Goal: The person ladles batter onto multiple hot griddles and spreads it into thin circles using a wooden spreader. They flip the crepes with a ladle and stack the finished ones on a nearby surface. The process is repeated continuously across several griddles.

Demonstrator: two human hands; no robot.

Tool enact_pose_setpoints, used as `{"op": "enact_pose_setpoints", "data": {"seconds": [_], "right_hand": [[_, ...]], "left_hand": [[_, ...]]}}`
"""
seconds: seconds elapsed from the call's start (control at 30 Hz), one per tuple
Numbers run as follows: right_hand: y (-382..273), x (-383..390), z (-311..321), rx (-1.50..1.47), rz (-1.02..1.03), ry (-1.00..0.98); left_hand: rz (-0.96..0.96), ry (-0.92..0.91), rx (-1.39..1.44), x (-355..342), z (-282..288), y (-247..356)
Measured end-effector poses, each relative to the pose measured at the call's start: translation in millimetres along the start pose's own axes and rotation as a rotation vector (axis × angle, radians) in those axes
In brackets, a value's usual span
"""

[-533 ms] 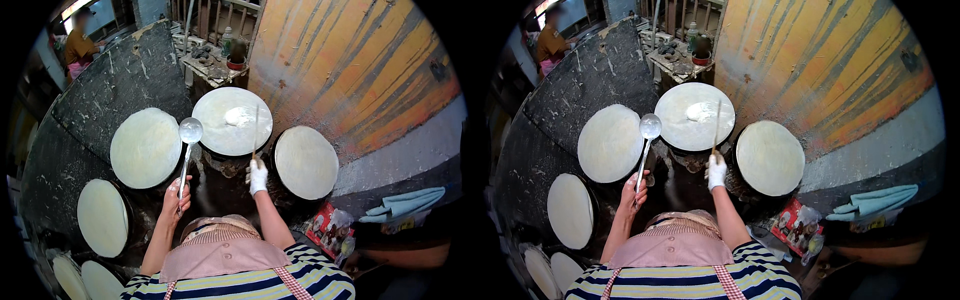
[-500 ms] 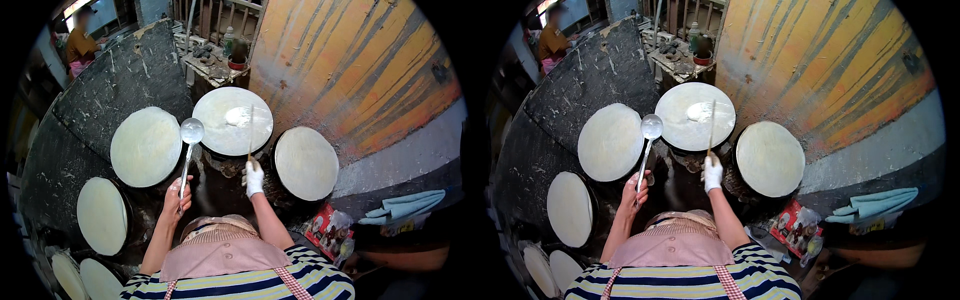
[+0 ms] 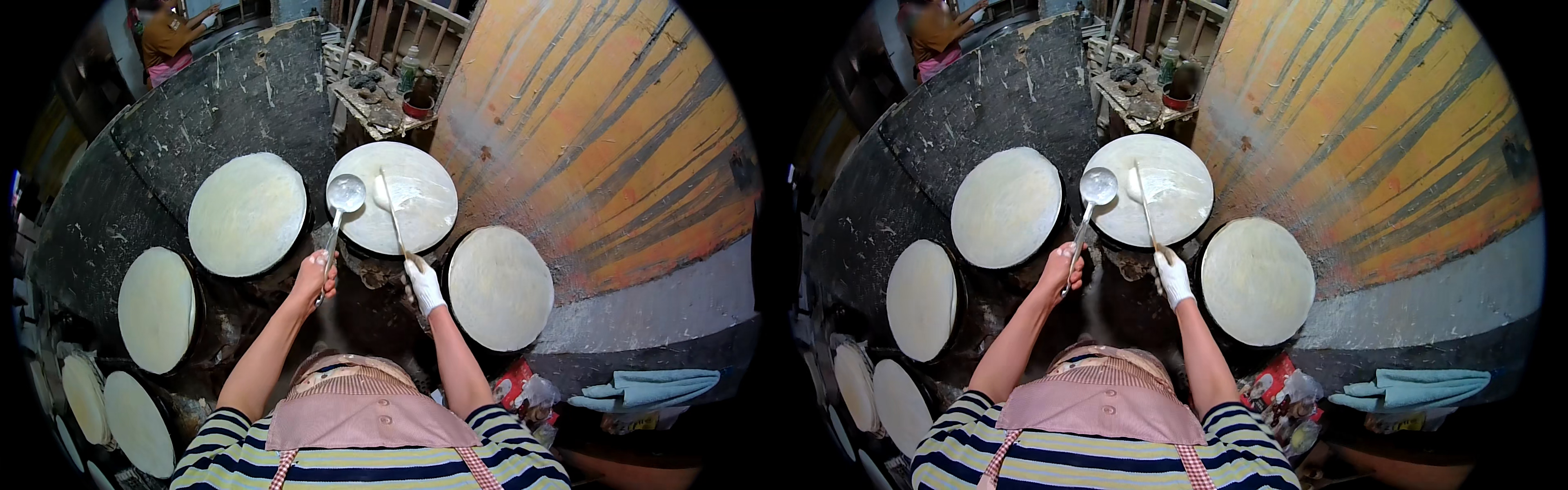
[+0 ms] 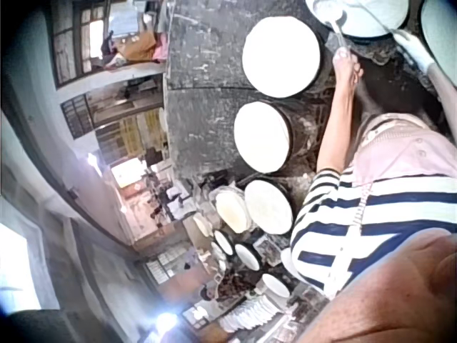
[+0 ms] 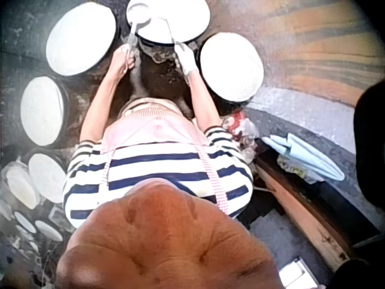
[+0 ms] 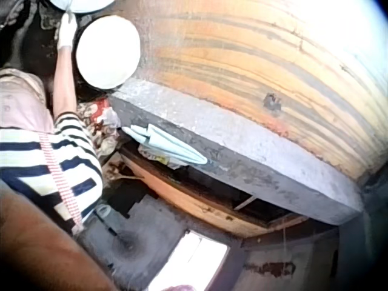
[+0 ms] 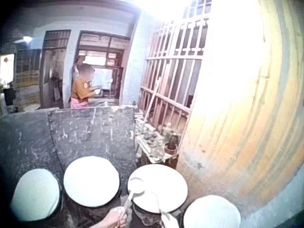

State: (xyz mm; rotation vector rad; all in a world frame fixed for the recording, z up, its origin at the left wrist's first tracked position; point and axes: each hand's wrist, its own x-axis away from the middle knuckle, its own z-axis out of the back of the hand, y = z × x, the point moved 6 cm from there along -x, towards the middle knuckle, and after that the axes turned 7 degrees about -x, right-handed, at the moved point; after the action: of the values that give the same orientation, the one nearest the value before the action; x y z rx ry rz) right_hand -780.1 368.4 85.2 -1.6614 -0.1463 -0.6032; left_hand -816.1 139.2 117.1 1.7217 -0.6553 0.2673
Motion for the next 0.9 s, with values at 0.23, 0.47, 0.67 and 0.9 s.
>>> {"op": "enact_pose_setpoints", "data": {"seconds": [0.23,0.47,0.67,0.9], "right_hand": [[21,19,7,-0.268,0.016,0.160],[38,12,-71,-0.602,-0.191,-0.129],[2,4,-35,-0.219,0.064,0.134],[14,6,-55,0.085,0.293,0.090]], "left_hand": [[0.024,0.061,-0.100,-26,-11,1],[0.205,-0.148,0.246,-42,-8,5],[0.117,-0.571,0.971,-16,7,21],[-0.041,-0.195,0.011,20,19,55]]}}
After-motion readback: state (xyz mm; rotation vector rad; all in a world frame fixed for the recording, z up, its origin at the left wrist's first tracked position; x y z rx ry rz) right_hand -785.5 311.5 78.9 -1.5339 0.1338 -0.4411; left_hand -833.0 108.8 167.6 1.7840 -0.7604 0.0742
